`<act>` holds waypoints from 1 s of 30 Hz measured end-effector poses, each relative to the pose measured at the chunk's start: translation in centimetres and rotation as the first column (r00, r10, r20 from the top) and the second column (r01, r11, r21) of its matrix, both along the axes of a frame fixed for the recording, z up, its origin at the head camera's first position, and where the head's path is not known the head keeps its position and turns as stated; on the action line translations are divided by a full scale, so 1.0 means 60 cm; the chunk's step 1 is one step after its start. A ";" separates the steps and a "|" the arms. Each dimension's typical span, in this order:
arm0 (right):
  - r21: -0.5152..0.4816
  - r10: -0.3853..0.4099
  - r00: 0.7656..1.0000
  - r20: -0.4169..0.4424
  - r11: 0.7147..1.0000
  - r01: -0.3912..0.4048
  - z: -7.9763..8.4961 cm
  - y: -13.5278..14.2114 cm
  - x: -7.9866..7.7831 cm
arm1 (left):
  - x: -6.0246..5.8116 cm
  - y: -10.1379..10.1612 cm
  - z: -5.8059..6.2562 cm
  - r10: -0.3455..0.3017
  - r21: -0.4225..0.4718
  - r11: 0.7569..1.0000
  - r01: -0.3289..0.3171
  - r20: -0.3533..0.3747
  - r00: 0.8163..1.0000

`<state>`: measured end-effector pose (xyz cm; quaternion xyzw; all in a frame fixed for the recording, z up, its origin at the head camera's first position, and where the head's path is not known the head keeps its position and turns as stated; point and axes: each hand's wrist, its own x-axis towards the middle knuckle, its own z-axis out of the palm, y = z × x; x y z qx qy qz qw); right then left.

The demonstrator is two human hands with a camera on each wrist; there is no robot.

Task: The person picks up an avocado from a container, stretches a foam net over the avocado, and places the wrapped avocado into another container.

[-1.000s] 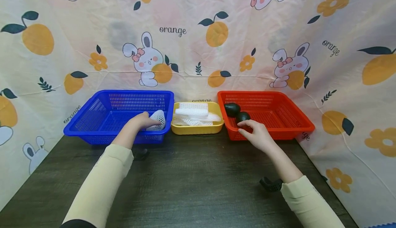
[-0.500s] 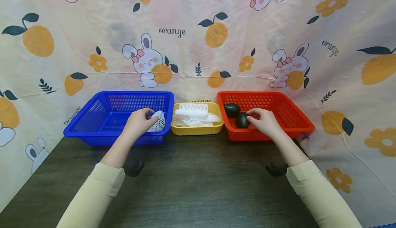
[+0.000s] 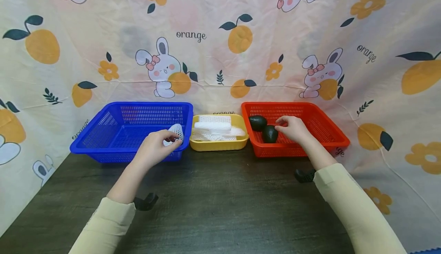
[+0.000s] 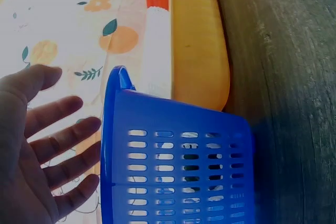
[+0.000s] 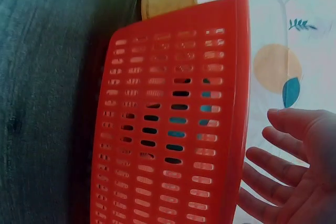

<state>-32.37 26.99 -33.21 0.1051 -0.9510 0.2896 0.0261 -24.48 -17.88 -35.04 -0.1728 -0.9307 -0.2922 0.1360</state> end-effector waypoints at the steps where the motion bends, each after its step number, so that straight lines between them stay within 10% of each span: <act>1: -0.003 -0.002 1.000 0.009 1.000 0.002 0.000 0.000 -0.004 | 0.001 -0.001 0.000 -0.005 -0.003 1.000 0.005 -0.004 1.000; 30: -0.006 -0.085 0.949 0.304 0.996 0.092 -0.039 -0.006 -0.057 | -0.004 -0.001 -0.027 -0.062 0.047 0.997 0.061 0.022 0.998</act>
